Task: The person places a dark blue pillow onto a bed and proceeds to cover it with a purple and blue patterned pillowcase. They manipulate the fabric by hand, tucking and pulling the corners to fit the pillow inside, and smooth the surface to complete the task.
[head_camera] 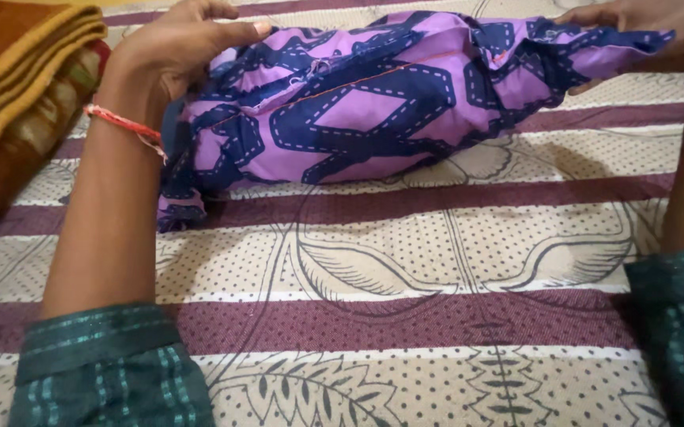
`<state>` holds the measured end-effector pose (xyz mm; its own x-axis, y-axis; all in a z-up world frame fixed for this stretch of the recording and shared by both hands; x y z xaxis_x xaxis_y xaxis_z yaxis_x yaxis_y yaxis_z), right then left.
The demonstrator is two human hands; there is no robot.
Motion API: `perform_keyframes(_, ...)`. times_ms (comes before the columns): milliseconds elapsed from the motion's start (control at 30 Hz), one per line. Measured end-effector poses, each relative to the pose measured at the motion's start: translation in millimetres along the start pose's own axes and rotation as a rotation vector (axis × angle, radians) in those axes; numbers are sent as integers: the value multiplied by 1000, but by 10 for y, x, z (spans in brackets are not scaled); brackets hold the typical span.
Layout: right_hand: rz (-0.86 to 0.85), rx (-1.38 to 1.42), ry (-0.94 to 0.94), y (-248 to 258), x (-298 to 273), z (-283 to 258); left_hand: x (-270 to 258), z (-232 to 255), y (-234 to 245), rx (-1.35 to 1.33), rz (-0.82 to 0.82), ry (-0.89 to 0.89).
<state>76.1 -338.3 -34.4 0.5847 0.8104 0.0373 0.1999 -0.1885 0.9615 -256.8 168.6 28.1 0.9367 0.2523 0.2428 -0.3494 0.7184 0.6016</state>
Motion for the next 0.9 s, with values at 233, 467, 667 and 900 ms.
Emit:
perform_keyframes(233, -157, 182, 145, -141, 172, 657, 112, -146, -84, 43, 43, 40)
perform_keyframes(467, 23, 146, 38, -114, -64, -92, 175, -167, -125, -133, 23, 31)
perform_keyframes(667, 6, 439, -34, -216, -48, 118, 683, -535, -108, -222, 116, -81)
perform_keyframes(900, -135, 496, 294, -237, 182, 512, 642, -707, -14, -256, 175, 92)
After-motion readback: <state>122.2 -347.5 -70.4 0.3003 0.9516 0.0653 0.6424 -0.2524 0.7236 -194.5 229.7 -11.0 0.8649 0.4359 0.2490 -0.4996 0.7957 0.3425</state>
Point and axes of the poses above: each hand's wrist, its own x-axis towards the middle knuckle, its own y-axis out of the back of the hand, z = x × y, the point moved 3 cm from there along x, towards the middle knuckle, and after that the axes turned 3 degrees about x, right-handed, at the moved point
